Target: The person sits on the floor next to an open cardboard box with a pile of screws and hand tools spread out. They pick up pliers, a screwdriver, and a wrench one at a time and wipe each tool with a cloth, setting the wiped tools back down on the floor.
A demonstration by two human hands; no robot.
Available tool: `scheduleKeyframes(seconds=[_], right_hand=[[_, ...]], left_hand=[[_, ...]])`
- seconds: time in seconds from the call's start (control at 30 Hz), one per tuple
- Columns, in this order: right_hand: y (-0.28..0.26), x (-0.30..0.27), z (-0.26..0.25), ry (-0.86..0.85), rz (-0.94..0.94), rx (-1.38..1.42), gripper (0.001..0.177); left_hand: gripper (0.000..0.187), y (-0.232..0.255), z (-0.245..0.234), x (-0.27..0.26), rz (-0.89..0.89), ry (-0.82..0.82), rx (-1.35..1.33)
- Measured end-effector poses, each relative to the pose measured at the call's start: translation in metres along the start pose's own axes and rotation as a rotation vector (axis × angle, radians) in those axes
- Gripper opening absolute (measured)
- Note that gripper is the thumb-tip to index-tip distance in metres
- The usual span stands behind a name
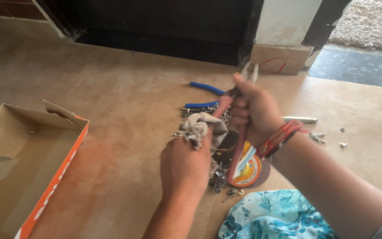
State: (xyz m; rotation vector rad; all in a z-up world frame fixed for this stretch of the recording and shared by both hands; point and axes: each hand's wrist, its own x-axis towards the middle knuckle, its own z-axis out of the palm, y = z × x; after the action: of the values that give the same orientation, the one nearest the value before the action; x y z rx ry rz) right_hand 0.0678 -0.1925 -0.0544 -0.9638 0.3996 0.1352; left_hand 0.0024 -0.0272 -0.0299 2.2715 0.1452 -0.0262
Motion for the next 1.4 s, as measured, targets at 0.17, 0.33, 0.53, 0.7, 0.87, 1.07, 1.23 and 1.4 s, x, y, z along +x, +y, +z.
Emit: scheduleKeyframes(seconds=[0.17, 0.33, 0.53, 0.7, 0.87, 1.07, 1.23, 1.4], right_hand=[[0.021, -0.028, 0.037, -0.339, 0.076, -0.155, 0.023], [-0.022, -0.020, 0.026, -0.214, 0.001, -0.244, 0.031], [-0.025, 0.003, 0.002, -0.119, -0.006, -0.173, 0.031], [-0.008, -0.002, 0.009, -0.415, 0.091, -0.149, 0.034], [-0.010, -0.024, 0.026, -0.330, 0.102, -0.096, 0.047], [-0.022, -0.022, 0.018, -0.650, -0.010, -0.234, 0.045], [-0.004, -0.017, 0.020, -0.500, -0.017, -0.277, 0.049], [0.013, -0.032, 0.033, -0.421, -0.002, -0.189, 0.041]], left_hand=[[0.043, -0.014, -0.008, 0.010, -0.126, 0.024, -0.036], [0.033, -0.009, 0.003, -0.002, 0.210, 0.025, -0.234], [0.049, 0.005, -0.010, -0.007, 0.432, 0.139, 0.085], [0.062, -0.026, -0.041, 0.015, 0.463, 0.266, 0.424], [0.047, -0.044, -0.047, 0.023, 0.303, 0.196, 0.087], [0.044, -0.055, -0.041, 0.039, 0.291, 0.104, -0.439], [0.029, -0.054, -0.054, 0.042, 0.216, 0.461, -0.595], [0.062, 0.006, -0.041, 0.002, 0.559, 0.454, -0.442]])
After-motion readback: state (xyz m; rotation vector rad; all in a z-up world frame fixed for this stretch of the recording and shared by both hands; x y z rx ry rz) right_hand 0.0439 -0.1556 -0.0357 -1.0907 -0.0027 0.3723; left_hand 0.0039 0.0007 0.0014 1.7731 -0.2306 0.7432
